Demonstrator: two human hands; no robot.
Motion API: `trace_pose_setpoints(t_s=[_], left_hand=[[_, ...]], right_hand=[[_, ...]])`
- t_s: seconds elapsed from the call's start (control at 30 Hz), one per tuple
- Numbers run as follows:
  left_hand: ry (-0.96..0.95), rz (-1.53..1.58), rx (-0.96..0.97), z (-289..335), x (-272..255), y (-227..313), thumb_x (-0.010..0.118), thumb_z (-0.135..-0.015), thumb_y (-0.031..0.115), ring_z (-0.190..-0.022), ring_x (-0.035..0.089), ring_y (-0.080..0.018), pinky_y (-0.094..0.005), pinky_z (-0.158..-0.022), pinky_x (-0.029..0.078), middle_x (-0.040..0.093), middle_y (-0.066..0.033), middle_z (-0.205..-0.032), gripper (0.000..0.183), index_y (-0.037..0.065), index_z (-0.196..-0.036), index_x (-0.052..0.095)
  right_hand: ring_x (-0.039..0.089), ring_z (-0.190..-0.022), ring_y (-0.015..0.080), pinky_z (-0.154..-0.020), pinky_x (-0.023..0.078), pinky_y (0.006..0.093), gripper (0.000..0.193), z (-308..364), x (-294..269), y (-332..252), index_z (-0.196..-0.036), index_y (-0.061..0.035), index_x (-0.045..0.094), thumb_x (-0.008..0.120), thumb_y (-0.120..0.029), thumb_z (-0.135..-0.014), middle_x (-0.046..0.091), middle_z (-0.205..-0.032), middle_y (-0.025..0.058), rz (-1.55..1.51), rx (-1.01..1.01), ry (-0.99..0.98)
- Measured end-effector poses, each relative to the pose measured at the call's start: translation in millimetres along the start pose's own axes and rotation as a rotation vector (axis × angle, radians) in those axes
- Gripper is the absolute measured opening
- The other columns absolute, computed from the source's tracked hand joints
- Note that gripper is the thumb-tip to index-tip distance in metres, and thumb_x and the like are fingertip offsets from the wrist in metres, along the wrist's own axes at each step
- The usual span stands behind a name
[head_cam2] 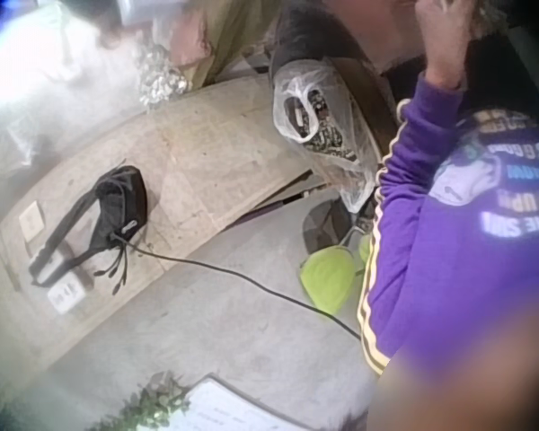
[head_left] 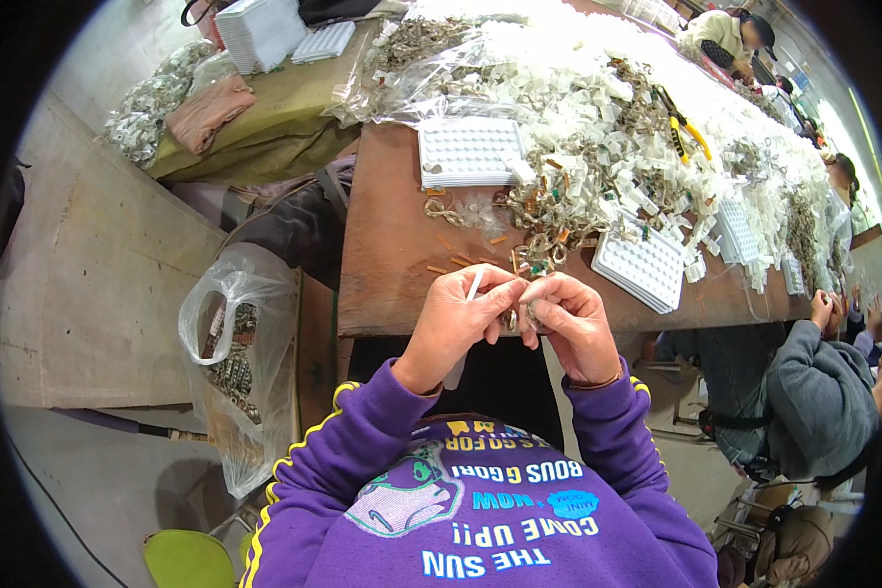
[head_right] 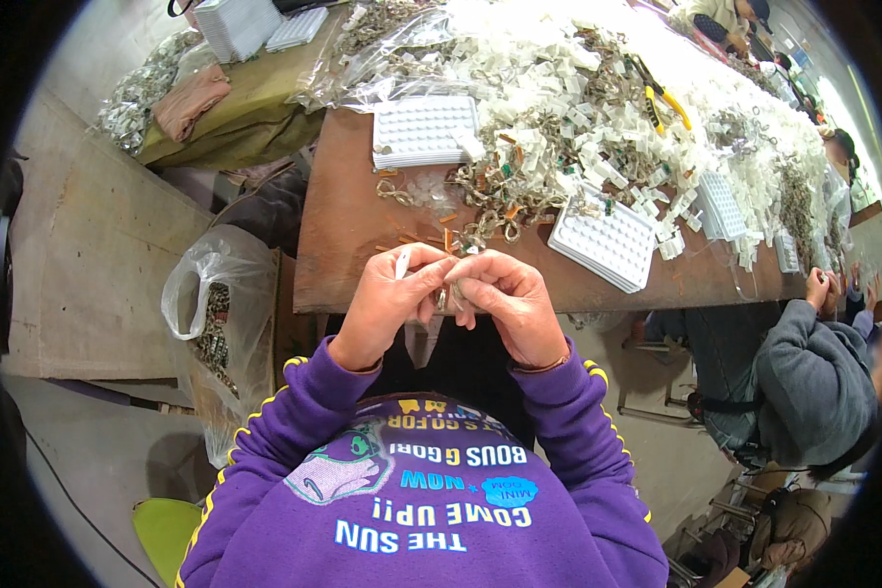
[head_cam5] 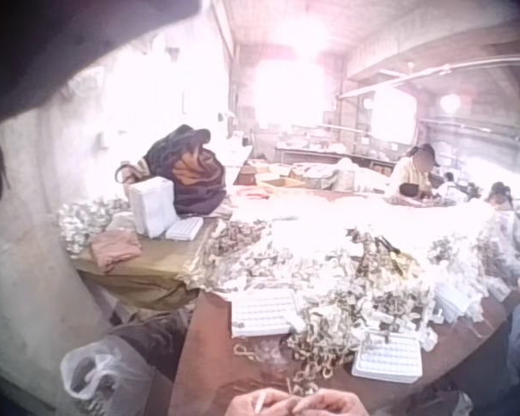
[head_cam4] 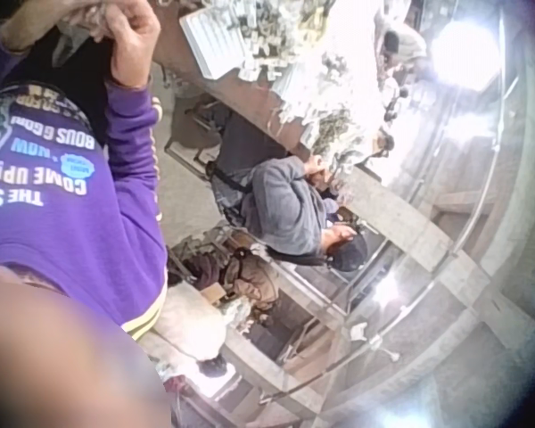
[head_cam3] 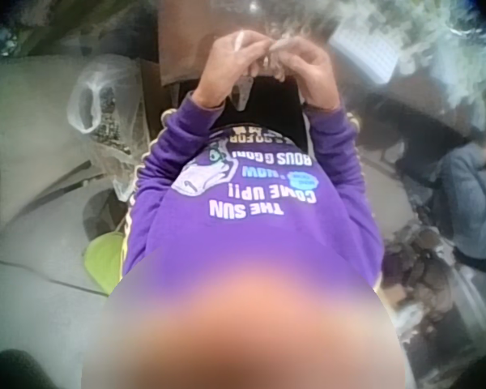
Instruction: The person assembles small electronic components by hand at a workbench. They insert a green circuit board into a white plastic housing, then place a small white component into the same housing. The person repeats this process with multiple units, handling wires and components one at a time.
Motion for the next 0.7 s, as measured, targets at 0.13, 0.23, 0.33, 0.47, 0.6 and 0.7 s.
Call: trace_pose_setpoints(t_s=[0.13,0.23,0.33,0.47,0.6,0.7], left_hand=[[0.048,-0.140,0.006,-3.7,-4.2,-6.3,0.064,-0.096,0.016,-0.056,0.052,-0.0020,-0.0191,-0.046,0.038,0.064,-0.0002,-0.069,0.016,0.001,-0.094,0.069],[0.082,-0.348,0.114,-8.5,-7.0,-3.5,0.068,-0.094,0.018,-0.060,0.058,-0.0053,-0.0214,-0.052,0.046,0.067,-0.0020,-0.072,0.021,-0.001,-0.102,0.070],[0.128,-0.564,0.381,-18.4,-6.0,16.9,0.066,-0.094,0.019,-0.071,0.064,-0.0093,-0.0235,-0.062,0.052,0.071,-0.0062,-0.083,0.027,-0.002,-0.112,0.069],[0.187,-0.525,0.425,-20.6,-14.6,25.6,0.057,-0.100,0.019,-0.073,0.063,-0.0106,-0.0221,-0.063,0.050,0.067,-0.0101,-0.110,0.030,-0.001,-0.121,0.064],[0.002,0.113,0.105,-8.1,-14.5,4.6,0.053,-0.103,0.021,-0.074,0.056,-0.0061,-0.0196,-0.064,0.045,0.065,-0.0054,-0.106,0.033,-0.004,-0.123,0.061],[-0.121,0.274,0.039,1.9,-5.9,6.3,0.057,-0.101,0.017,-0.080,0.054,-0.0057,-0.0198,-0.069,0.045,0.064,-0.0027,-0.098,0.029,-0.005,-0.119,0.061]], right_hand=[[0.062,-0.070,0.0136,-0.064,0.050,0.0255,0.009,3.2,11.9,-5.9,-0.098,0.0017,0.065,0.058,-0.002,-0.094,0.068,-0.086,0.0116,0.194,-0.005,-0.112],[0.061,-0.072,0.0099,-0.064,0.049,0.0230,0.010,6.0,18.7,-12.0,-0.097,0.0012,0.068,0.059,-0.003,-0.095,0.070,-0.091,0.0083,0.308,-0.026,-0.169],[0.063,-0.074,0.0131,-0.067,0.051,0.0255,0.010,5.7,17.1,-17.2,-0.096,0.0027,0.066,0.057,-0.003,-0.095,0.069,-0.091,0.0123,0.322,-0.053,-0.129],[0.063,-0.075,0.0125,-0.067,0.050,0.0251,0.009,7.0,8.1,-19.9,-0.097,0.0020,0.065,0.058,-0.003,-0.095,0.069,-0.091,0.0113,0.308,-0.058,-0.030],[0.061,-0.077,0.0098,-0.069,0.049,0.0233,0.010,9.4,8.4,-19.2,-0.101,0.0012,0.065,0.058,-0.003,-0.096,0.068,-0.090,0.0073,0.317,-0.054,-0.043],[0.061,-0.079,0.0090,-0.072,0.050,0.0230,0.010,8.2,13.7,-16.5,-0.101,0.0026,0.066,0.059,-0.002,-0.096,0.068,-0.090,0.0059,0.370,-0.041,-0.101]])
Point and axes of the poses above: each hand's wrist, its own z-axis away from the middle knuckle, its own x-axis out of the palm, y = z × x, the point moved 9 cm from there along -z, towards the middle knuckle
